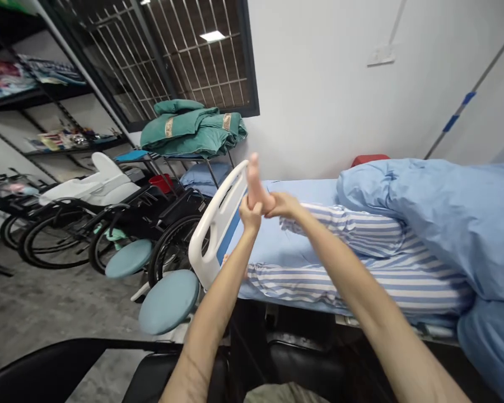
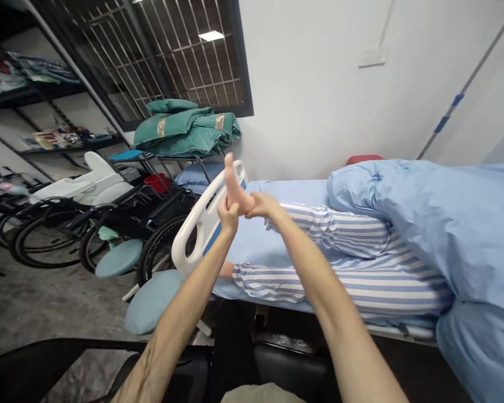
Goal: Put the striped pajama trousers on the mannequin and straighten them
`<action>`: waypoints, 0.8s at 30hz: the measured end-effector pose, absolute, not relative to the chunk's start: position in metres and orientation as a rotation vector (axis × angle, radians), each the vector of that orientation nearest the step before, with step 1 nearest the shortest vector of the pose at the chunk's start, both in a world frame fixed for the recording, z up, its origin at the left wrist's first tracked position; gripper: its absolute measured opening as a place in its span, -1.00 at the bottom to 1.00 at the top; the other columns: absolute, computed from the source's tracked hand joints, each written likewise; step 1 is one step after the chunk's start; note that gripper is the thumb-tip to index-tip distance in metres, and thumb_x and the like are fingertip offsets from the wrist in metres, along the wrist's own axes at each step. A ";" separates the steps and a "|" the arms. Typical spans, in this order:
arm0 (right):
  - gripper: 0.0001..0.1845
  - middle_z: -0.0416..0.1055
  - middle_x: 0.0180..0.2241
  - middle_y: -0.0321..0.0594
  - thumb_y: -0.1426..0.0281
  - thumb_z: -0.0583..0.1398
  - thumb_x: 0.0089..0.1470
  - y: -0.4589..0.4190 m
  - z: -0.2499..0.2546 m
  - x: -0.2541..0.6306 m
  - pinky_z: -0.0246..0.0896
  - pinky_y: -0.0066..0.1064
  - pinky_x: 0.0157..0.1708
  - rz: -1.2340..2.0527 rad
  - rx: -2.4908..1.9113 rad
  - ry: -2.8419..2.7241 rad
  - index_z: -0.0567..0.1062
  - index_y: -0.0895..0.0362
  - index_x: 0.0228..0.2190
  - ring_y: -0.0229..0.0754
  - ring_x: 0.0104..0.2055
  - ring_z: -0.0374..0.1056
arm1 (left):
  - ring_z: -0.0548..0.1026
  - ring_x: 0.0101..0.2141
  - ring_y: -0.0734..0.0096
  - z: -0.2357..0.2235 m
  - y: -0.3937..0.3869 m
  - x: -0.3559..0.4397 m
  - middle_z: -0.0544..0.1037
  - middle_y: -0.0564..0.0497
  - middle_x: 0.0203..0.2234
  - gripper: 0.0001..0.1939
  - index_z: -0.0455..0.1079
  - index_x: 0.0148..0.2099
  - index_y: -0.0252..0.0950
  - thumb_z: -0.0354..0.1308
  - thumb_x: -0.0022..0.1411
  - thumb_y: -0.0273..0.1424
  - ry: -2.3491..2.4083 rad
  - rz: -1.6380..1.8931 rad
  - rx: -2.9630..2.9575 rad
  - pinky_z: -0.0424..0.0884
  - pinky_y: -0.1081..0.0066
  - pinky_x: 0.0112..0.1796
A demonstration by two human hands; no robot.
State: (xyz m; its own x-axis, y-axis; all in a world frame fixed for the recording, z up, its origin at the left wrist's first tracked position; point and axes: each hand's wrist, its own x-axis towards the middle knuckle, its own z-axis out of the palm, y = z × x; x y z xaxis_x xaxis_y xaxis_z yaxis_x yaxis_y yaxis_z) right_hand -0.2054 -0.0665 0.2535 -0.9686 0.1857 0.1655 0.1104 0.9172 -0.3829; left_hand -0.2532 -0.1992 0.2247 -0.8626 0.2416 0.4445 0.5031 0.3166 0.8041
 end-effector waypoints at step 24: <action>-0.48 0.51 -0.39 -0.30 0.20 0.38 -0.33 -0.017 0.338 -0.176 0.35 -0.40 -0.33 0.897 -0.200 -2.453 0.55 0.25 -0.29 -0.13 -0.30 0.45 | 0.40 0.07 -0.04 0.333 -0.134 -0.250 0.55 -0.19 -0.11 -0.35 0.42 -0.10 -0.33 0.21 -0.03 0.12 -2.130 -1.481 -0.874 0.37 0.22 -0.06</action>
